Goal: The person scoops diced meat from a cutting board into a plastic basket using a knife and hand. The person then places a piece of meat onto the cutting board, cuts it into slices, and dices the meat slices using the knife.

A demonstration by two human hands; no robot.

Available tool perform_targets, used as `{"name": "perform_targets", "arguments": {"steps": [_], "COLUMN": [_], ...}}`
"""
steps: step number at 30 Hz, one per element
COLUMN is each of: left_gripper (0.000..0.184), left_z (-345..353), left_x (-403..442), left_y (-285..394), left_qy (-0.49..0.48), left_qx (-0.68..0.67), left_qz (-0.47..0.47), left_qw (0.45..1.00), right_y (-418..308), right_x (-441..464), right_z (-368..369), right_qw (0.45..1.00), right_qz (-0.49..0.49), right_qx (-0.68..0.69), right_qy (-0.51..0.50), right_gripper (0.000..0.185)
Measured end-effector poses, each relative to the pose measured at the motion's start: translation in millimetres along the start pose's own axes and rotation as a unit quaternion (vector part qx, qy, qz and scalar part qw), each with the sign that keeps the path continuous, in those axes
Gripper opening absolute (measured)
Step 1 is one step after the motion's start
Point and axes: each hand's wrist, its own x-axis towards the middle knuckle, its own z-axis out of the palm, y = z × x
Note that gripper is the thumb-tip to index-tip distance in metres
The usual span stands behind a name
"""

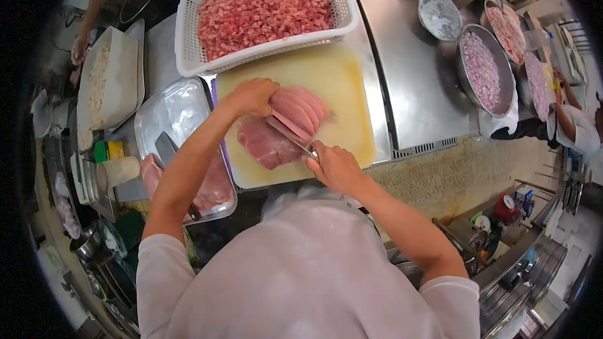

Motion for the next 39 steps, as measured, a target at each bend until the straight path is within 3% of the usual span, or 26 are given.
{"name": "perform_targets", "arguments": {"steps": [2,8,11,14,17,20,27,35,39], "left_gripper": [0.048,0.044,0.040,0.042,0.042,0.040,0.033,0.028,0.029], "left_z": [-6,14,-13,-53,-24,-21,-3,13,-5], "left_x": [4,-7,-22,-38,-43,-48,-36,-22,-30], "left_y": [12,13,32,77,79,85,37,9,7], "left_qy": [0.029,0.070,0.206,0.239,0.243,0.146,0.164,0.232,0.086], "left_qx": [0.015,-0.031,-0.114,-0.149,-0.105,-0.077,-0.098,-0.094,-0.066], "left_qz": [-0.025,-0.054,-0.021,-0.071,-0.016,-0.058,-0.119,-0.188,-0.099], "left_qw": [0.999,0.996,0.972,0.957,0.964,0.985,0.974,0.950,0.989], "right_y": [7,29,-4,-23,-37,-47,-77,-18,-20], "right_x": [-19,-114,-105,-96,-78,-70,-31,9,4], "right_z": [2,-26,-47,-48,-56,-64,-59,6,8], "right_qw": [1.000,0.994,0.984,0.988,0.982,0.983,0.984,0.995,0.998], "right_qz": [0.012,0.096,0.149,0.098,0.129,0.122,0.111,0.051,0.041], "right_qx": [0.003,0.028,0.070,0.115,0.101,0.093,-0.008,0.026,0.020], "right_qy": [0.015,-0.033,-0.072,-0.028,-0.089,-0.101,-0.137,-0.080,-0.036], "right_gripper": [0.035,0.041,0.043,0.043,0.042,0.041,0.043,0.034,0.034]}}
